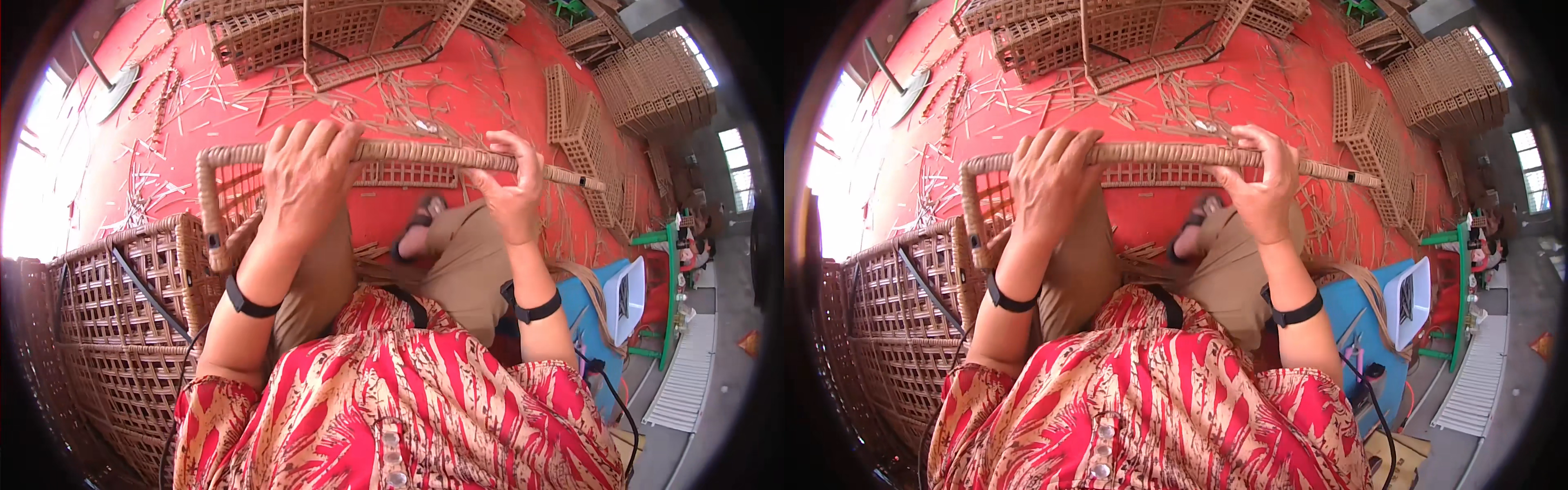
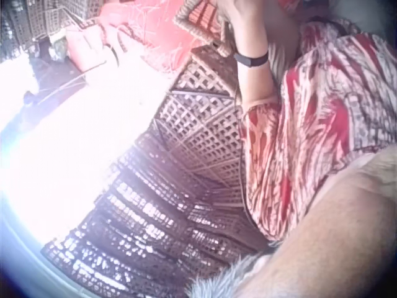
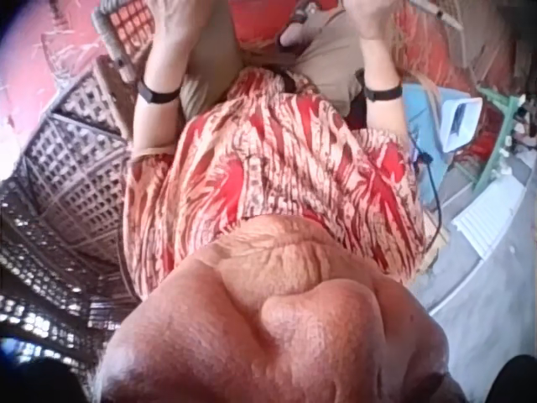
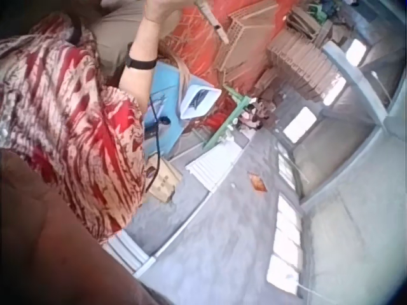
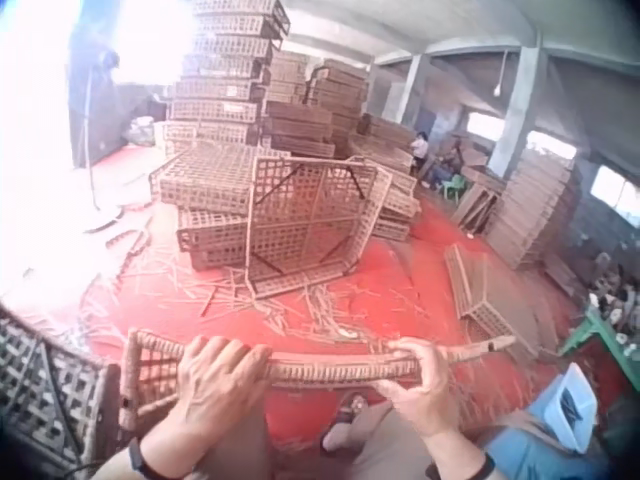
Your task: Recorder weaves rattan strips into a frame and secures them using a nail gun and pliers.
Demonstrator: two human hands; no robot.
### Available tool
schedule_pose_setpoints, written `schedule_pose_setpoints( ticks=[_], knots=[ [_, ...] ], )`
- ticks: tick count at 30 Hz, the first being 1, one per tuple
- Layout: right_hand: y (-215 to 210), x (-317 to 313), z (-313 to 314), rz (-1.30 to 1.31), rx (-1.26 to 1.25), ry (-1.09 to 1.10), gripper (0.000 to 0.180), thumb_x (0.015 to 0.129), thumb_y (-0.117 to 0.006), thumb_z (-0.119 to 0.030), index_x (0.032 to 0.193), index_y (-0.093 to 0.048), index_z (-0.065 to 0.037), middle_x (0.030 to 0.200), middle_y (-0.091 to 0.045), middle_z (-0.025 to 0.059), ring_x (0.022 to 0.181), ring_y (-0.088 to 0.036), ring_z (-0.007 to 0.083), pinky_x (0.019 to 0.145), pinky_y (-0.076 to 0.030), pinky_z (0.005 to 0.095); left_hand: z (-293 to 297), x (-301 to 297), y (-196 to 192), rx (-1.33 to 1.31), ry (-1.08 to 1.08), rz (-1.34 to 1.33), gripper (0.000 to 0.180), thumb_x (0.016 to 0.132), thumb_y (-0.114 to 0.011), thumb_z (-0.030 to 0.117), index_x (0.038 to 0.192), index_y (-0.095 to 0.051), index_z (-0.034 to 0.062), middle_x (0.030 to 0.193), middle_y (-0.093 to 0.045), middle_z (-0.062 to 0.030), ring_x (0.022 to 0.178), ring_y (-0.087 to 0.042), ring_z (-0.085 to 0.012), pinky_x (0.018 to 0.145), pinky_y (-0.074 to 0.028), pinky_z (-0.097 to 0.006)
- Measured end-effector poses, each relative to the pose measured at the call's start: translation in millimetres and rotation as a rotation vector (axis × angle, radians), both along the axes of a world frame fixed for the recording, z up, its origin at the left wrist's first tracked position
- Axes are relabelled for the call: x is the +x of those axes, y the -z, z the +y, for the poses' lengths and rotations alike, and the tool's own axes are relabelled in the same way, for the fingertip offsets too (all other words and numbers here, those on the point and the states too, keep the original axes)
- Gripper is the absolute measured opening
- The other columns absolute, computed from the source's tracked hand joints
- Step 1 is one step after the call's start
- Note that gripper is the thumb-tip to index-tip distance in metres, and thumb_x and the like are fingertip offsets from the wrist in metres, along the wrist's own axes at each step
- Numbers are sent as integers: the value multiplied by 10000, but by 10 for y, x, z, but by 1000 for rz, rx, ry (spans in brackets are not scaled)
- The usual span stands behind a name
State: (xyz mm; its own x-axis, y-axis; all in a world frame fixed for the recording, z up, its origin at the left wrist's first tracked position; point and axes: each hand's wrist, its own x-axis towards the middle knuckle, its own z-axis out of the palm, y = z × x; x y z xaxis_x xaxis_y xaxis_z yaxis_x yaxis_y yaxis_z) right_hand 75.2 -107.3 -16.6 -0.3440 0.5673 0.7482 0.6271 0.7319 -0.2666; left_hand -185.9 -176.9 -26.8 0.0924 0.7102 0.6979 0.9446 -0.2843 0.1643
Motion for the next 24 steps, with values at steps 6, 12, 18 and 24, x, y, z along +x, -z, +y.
schedule_pose_setpoints(
  ticks=[6, 12, 18, 24],
  knots=[
    [207, 139, -298, 131, -105, -50, 778, 652, -848, -127, 1321, -461, -39, 1076, -636, 86, 942, -608, 202, 844, -478, 334, -274, 54, 96, 9, -27, 36, 429, 674, -718, 199, 1089, -632, 126, 935, -615, -24, 872, -584, -217, 778, -432, -371],
    [345, 201, -333, 219, -107, -134, 898, 669, -854, -114, 1400, -342, -16, 1148, -589, 168, 979, -599, 232, 884, -502, 353, -297, 37, 69, -13, -7, 54, 443, 658, -706, 178, 1094, -645, 127, 940, -613, -18, 852, -577, -211, 766, -421, -369],
    [142, -7, -150, 268, -101, -70, 759, 629, -857, -101, 1291, -499, 0, 1046, -627, 104, 890, -636, 201, 806, -526, 317, -100, -78, -69, -41, -3, 90, 434, 666, -713, 172, 1086, -625, 111, 908, -604, -25, 836, -571, -214, 764, -430, -366],
    [-153, -258, 543, 188, -60, -69, 686, 642, -847, -112, 1263, -556, -86, 954, -663, 51, 842, -621, 197, 782, -500, 336, 495, -446, -286, 24, 47, 114, 395, 737, -716, 213, 1095, -621, 79, 914, -624, -73, 913, -579, -278, 813, -430, -402]
  ],
)
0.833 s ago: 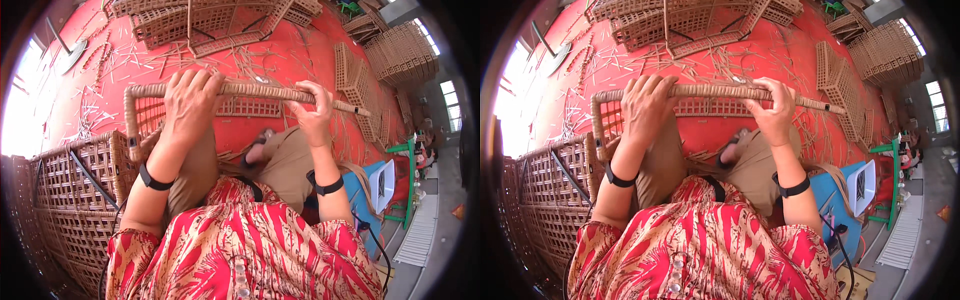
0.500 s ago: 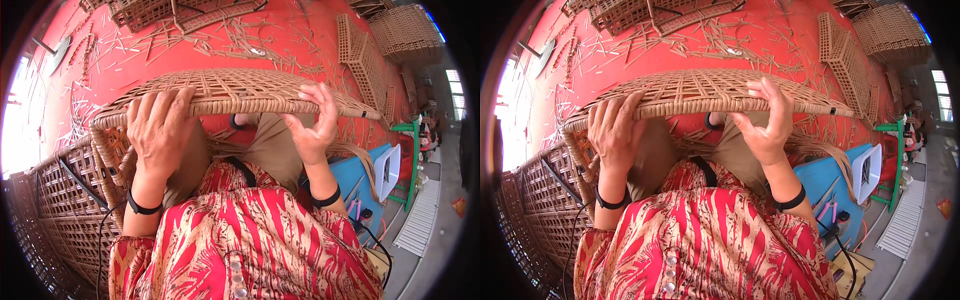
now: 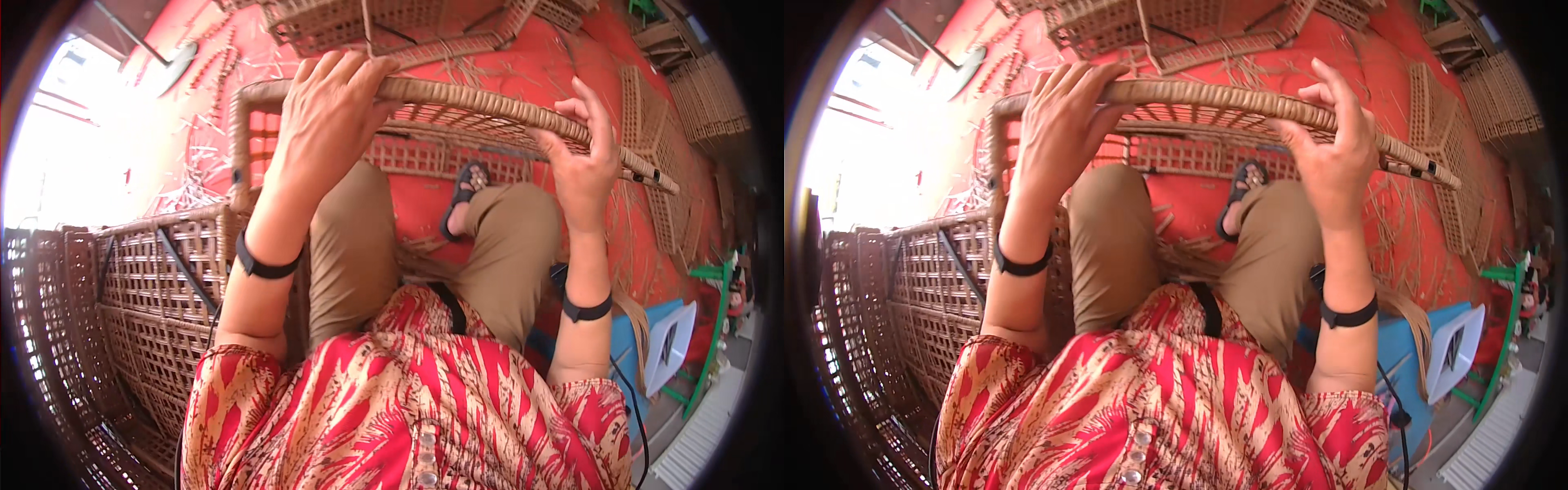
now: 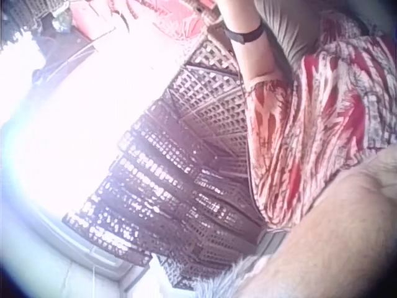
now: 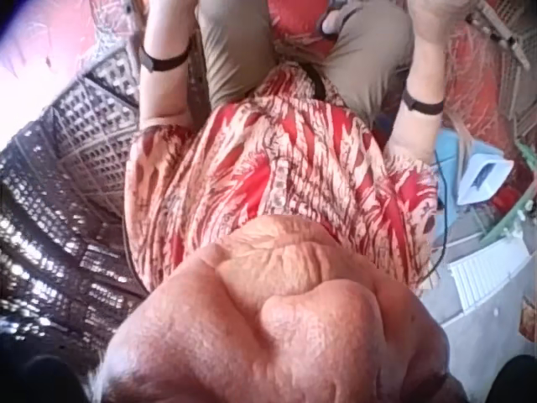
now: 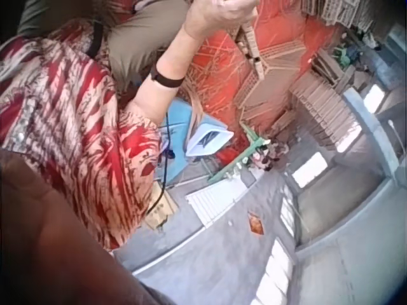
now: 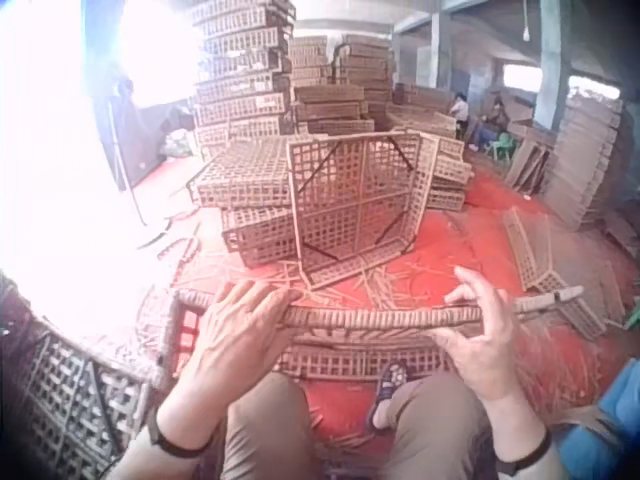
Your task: Recorder weaves rattan strips into a frame and secures them using a nail gun and pliers.
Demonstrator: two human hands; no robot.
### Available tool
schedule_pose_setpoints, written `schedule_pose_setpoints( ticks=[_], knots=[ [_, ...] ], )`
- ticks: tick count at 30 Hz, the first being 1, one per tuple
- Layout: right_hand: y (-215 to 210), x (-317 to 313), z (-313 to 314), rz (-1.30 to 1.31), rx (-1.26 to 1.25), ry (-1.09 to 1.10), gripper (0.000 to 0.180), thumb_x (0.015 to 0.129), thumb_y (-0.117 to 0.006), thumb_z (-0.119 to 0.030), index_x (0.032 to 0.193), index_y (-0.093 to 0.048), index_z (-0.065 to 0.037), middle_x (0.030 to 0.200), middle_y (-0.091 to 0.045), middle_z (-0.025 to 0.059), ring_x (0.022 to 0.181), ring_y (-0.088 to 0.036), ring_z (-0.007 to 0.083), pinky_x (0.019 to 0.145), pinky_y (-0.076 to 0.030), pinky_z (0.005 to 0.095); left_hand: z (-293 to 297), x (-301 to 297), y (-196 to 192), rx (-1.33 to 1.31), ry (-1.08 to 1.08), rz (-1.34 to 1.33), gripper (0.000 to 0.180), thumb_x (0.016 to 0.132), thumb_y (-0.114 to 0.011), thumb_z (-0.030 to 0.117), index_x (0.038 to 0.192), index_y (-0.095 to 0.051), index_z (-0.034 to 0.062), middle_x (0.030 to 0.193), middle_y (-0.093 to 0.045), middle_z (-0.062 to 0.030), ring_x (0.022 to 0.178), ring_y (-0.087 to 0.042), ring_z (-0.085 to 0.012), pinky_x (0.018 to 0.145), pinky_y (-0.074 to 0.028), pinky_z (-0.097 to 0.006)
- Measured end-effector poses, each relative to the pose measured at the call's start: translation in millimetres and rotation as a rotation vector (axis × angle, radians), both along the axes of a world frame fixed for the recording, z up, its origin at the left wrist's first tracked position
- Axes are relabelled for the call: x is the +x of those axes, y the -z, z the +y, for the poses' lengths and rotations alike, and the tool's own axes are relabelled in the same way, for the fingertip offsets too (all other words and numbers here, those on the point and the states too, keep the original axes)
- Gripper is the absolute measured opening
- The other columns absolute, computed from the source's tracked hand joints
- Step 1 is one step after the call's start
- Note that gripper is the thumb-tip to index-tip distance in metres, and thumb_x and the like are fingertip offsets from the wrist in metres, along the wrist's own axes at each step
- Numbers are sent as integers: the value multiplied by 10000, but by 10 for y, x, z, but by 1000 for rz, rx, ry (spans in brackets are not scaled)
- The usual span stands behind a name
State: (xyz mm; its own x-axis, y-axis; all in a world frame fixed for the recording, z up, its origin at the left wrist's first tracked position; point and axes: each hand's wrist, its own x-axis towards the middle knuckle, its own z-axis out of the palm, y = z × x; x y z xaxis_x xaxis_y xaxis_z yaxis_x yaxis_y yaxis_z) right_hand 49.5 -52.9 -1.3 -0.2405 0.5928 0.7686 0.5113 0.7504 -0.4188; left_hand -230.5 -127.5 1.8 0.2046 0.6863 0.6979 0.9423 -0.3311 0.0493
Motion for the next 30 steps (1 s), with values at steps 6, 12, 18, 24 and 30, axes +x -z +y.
schedule_pose_setpoints(
  ticks=[6, 12, 18, 24, 30],
  knots=[
    [-110, -32, 808, -79, 7, -18, 550, 700, -807, -169, 1204, -603, -82, 954, -679, 63, 873, -617, 246, 808, -483, 365, 846, -400, 42, 20, -156, 56, 324, 775, -679, 316, 997, -617, 89, 916, -623, -93, 958, -582, -285, 831, -417, -435],
    [119, 88, 561, 2, 163, -8, 420, 758, -750, -172, 1136, -620, -40, 1103, -645, 113, 1044, -607, 273, 918, -473, 365, 1741, -486, 85, -272, -24, -59, 310, 828, -665, 334, 1001, -701, 79, 772, -680, -128, 652, -636, -271, 604, -496, -389],
    [676, 968, -778, -207, -329, 197, 215, 807, -701, -176, 1000, -681, -85, 940, -680, 95, 849, -661, 266, 743, -523, 339, 2442, -1361, 262, -435, -85, -85, 757, 836, -599, 562, 1368, -483, 36, 1152, -647, -176, 990, -629, -254, 867, -469, -346],
    [202, 2295, -1591, -177, -688, 753, 173, 838, -661, -204, 923, -724, -66, 855, -705, 114, 777, -678, 214, 694, -514, 324, 2830, -1507, 475, -374, -98, -37, 764, 881, -517, 557, 1393, -431, -3, 1215, -617, -189, 1021, -641, -271, 922, -445, -369],
    [367, 3423, -1489, -639, -615, 1140, 183, 825, -603, -111, 948, -739, -112, 960, -693, 158, 927, -658, 326, 823, -506, 435, 2778, -1370, 589, -440, 121, -237, 743, 914, -533, 456, 1407, -355, -71, 920, -675, -65, 513, -583, -125, 610, -472, -232]
  ],
)
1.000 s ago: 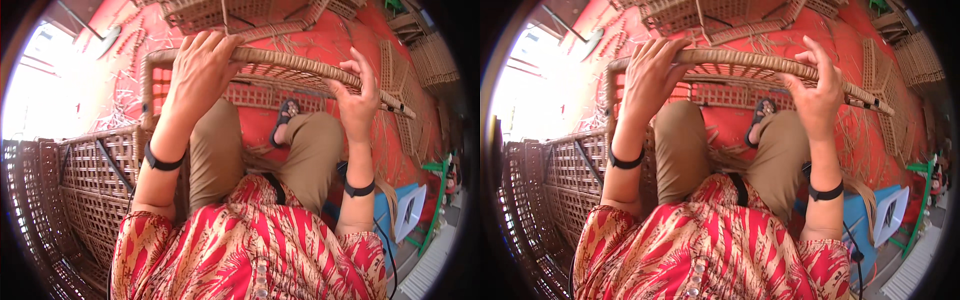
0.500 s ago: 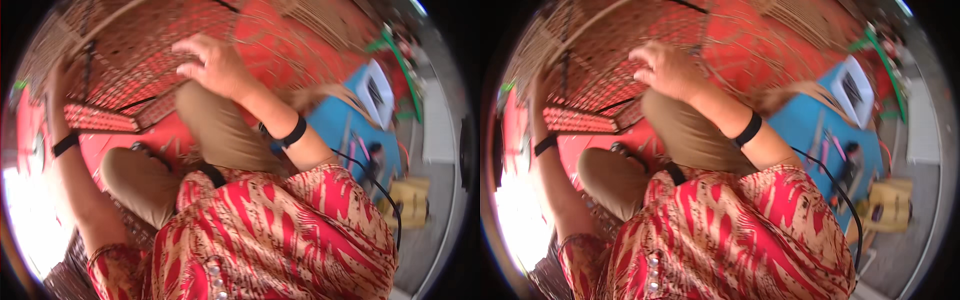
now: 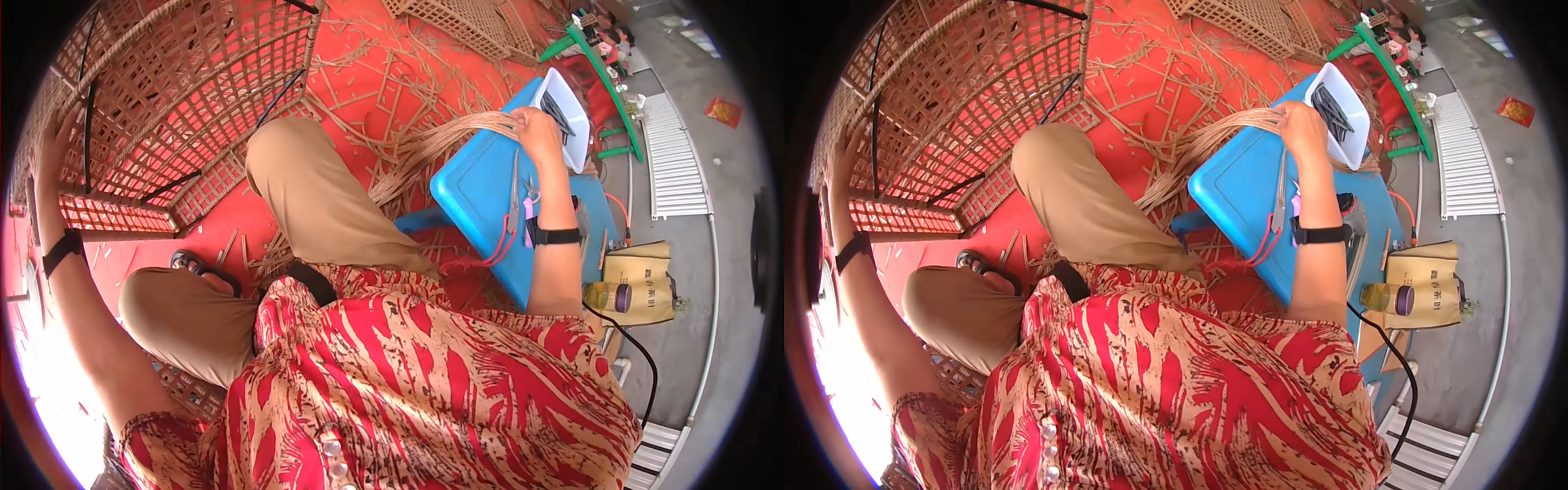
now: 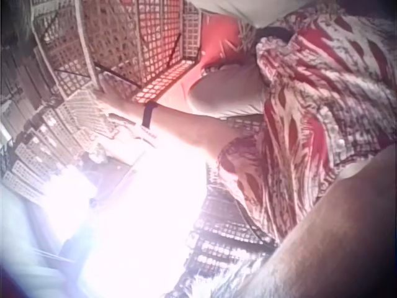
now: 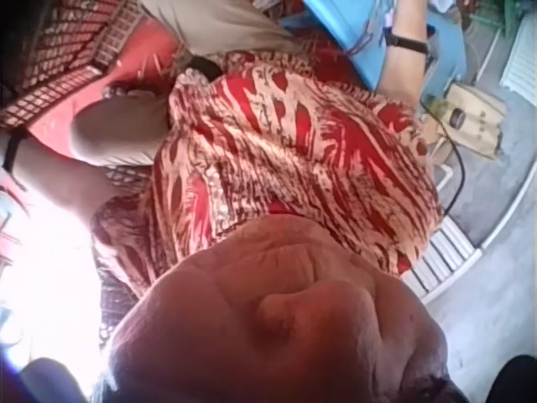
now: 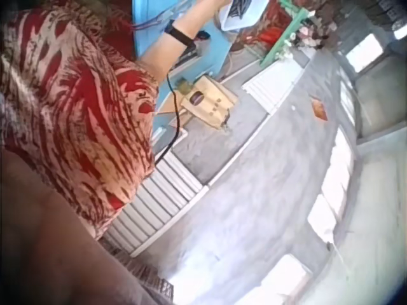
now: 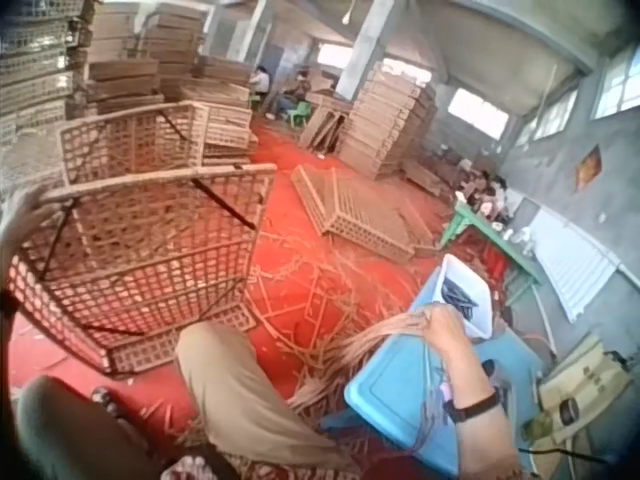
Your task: Recorder weaves rattan strips into a frame and secures them using a nail gun and pliers.
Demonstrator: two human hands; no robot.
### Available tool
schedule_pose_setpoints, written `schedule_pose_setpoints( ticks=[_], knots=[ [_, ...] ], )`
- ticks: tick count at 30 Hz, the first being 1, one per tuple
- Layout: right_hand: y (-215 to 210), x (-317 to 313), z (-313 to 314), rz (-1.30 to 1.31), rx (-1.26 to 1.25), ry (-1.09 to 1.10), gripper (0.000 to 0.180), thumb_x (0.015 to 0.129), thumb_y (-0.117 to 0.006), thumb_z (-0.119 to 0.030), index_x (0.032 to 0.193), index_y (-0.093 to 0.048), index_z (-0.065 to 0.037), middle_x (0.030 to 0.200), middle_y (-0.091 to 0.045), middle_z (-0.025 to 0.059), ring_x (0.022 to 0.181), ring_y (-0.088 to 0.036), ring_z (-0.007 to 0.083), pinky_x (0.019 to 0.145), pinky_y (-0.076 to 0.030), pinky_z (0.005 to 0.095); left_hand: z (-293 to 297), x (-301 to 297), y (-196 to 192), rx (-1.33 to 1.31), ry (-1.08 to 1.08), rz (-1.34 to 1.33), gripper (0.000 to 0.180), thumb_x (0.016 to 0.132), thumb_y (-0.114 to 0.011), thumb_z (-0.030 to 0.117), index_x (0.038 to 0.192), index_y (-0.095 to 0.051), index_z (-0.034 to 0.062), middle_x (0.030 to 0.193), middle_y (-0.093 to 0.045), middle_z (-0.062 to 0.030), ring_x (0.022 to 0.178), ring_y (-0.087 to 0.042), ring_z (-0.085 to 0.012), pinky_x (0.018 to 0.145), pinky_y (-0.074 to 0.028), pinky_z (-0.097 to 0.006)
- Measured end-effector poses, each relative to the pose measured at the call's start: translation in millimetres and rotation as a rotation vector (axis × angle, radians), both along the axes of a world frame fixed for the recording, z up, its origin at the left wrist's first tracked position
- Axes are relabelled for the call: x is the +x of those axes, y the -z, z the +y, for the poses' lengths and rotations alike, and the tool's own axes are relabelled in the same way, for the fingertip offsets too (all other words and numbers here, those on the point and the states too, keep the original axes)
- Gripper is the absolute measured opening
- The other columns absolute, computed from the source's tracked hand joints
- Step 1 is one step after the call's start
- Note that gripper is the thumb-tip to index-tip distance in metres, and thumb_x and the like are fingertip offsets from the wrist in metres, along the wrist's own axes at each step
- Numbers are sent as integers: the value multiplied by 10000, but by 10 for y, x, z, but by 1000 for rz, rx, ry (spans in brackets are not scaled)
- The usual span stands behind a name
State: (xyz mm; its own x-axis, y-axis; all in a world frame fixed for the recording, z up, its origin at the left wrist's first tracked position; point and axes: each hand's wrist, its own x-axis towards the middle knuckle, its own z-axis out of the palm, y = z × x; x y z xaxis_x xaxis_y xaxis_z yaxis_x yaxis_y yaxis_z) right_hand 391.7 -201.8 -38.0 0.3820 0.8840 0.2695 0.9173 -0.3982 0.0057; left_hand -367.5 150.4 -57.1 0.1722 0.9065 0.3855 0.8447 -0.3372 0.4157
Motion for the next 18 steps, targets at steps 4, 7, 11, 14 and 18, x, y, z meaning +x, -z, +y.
schedule_pose_setpoints(
  ticks=[4, 7, 11, 14, 18],
  knots=[
    [112, 289, 243, -43, -19, -50, 230, 806, -586, -70, 969, -740, -121, 980, -688, 166, 942, -655, 321, 861, -500, 430, -237, 127, -143, -64, -111, -10, 719, 910, -539, 456, 1399, -388, -49, 955, -679, -86, 539, -599, -131, 655, -481, -246],
    [161, 420, 306, -71, -264, -4, 247, 791, -581, -47, 968, -740, -114, 964, -693, 163, 937, -657, 324, 865, -502, 425, -244, 166, -134, -24, -84, 9, 715, 894, -547, 487, 1387, -432, -19, 999, -682, -107, 526, -594, -132, 692, -489, -267],
    [28, 395, 282, 87, -236, -62, 204, 775, -639, -101, 952, -739, -96, 914, -702, 157, 899, -669, 309, 831, -508, 400, -96, -75, -7, 209, -215, 231, 641, 909, -536, 458, 1369, -476, 16, 1077, -674, -118, 650, -647, -170, 758, -494, -292],
    [-23, 507, 252, 252, -197, -51, 210, 758, -682, -138, 951, -735, -76, 893, -705, 157, 861, -675, 285, 804, -507, 372, 40, -225, 40, 290, -86, 355, 586, 916, -529, 445, 1359, -508, 62, 1170, -644, -145, 871, -666, -209, 868, -469, -318],
    [-26, 609, 208, 446, -112, -53, 239, 780, -682, -147, 989, -711, -35, 902, -710, 134, 841, -670, 228, 781, -499, 333, 77, -255, 55, 81, -101, 190, 561, 910, -527, 468, 1335, -545, 102, 1234, -611, -167, 987, -634, -213, 907, -451, -326]
  ],
)
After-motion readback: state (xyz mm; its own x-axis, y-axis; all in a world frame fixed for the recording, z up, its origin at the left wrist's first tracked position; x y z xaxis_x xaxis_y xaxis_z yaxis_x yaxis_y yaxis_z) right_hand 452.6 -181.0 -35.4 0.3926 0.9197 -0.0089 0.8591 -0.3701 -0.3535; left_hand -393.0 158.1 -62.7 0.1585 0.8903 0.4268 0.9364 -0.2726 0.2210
